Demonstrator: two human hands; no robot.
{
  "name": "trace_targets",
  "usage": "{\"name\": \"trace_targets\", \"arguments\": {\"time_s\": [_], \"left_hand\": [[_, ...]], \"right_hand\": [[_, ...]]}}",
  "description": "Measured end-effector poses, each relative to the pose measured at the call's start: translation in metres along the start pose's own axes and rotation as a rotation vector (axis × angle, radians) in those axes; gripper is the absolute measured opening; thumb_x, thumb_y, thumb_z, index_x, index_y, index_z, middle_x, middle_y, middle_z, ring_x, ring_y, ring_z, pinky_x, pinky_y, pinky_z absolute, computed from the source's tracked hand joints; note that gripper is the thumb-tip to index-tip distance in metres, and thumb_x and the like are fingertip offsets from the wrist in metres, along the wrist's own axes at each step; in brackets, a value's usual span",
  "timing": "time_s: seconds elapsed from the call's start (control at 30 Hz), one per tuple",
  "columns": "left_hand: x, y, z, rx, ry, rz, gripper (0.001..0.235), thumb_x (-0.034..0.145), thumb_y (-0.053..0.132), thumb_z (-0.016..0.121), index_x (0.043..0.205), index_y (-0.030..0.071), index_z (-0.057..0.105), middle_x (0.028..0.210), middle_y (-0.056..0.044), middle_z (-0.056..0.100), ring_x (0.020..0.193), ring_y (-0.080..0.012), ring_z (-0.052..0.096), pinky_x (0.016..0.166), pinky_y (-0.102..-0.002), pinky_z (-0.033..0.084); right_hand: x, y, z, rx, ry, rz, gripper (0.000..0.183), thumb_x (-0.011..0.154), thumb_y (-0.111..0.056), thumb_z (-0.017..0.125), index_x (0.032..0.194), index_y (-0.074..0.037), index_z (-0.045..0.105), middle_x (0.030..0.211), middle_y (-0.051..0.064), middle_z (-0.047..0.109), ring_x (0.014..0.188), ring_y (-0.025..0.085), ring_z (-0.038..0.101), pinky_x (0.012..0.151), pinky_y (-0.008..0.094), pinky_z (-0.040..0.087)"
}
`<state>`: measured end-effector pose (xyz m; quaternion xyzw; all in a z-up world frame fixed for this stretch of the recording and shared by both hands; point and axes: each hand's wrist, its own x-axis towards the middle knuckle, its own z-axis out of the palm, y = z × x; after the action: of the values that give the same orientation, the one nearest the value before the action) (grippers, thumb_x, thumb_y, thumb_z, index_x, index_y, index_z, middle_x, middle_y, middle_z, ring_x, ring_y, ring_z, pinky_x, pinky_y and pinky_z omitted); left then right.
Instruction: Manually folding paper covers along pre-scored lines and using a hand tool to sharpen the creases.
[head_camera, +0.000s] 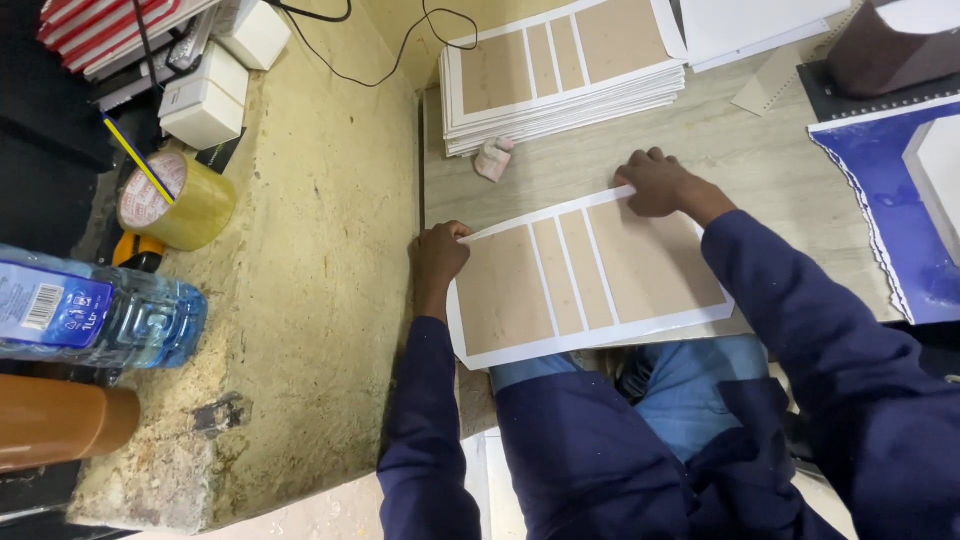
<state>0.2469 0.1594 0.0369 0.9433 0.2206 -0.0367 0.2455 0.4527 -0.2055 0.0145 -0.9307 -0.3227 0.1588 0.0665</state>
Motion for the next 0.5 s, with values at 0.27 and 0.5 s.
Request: {"name": "trace_targets", "arguments": {"time_s": [0.27,0.5], "left_hand": [[0.024,0.014,0.019,0.041,0.014,0.164,0.037,0.095,0.021,0.075,0.131,0.014,0.077,0.118,-0.014,0.077,0.122,-0.0375,0.067,0.111,-0.055,0.041],[0.026,0.065,0.034,0.030,-0.031,0.331,0.033,0.096,0.038,0.079,0.120,0.016,0.080,0.108,-0.011,0.077,0.119,-0.0379,0.067,0.118,-0.059,0.028]], "right_hand": [[0.014,-0.081,0.009,0.006,-0.012,-0.126,0.074,0.088,-0.077,0.074,0.139,-0.023,0.069,0.140,0.010,0.064,0.142,0.032,0.049,0.123,0.055,0.035],[0.022,-0.085,0.023,0.043,-0.003,-0.075,0.075,0.082,-0.068,0.085,0.139,-0.023,0.065,0.134,0.011,0.064,0.139,0.033,0.050,0.124,0.057,0.029]]}}
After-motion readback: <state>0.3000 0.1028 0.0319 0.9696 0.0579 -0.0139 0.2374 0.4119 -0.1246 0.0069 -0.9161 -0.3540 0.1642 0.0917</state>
